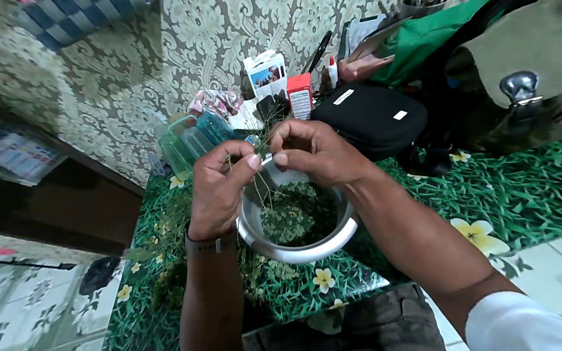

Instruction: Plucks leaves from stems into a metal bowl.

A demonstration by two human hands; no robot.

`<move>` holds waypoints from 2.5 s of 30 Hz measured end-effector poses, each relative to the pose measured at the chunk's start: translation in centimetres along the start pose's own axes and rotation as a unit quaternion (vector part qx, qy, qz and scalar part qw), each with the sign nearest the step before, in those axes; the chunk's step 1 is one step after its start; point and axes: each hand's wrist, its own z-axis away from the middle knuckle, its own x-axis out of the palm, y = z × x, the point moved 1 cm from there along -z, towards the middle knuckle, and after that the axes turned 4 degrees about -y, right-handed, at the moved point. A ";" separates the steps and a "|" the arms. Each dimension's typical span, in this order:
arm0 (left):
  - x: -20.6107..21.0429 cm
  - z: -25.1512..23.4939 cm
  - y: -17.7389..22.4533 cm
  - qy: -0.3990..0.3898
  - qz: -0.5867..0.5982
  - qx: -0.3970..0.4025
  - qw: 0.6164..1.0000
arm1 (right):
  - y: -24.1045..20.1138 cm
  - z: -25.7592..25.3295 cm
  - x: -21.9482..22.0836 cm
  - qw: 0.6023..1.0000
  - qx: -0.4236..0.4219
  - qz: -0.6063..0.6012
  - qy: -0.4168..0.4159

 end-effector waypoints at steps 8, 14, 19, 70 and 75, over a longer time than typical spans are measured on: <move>-0.1 0.2 -0.2 -0.039 0.031 -0.008 0.999 | 0.3 0.1 0.0 0.998 -0.024 -0.058 0.014; -0.2 0.2 -0.3 -0.077 0.023 -0.012 0.997 | -0.1 0.0 0.2 0.998 -0.045 -0.039 -0.019; -0.1 0.1 -0.2 -0.059 0.019 -0.018 0.998 | 0.0 0.1 -0.4 1.000 -0.021 -0.013 -0.015; -2.5 3.7 5.9 0.233 -0.175 0.150 0.945 | -4.0 0.9 -2.6 0.985 0.006 0.145 0.091; -2.7 6.5 8.1 0.326 -0.224 0.279 0.875 | -7.6 2.9 -4.7 0.972 -0.122 0.162 0.120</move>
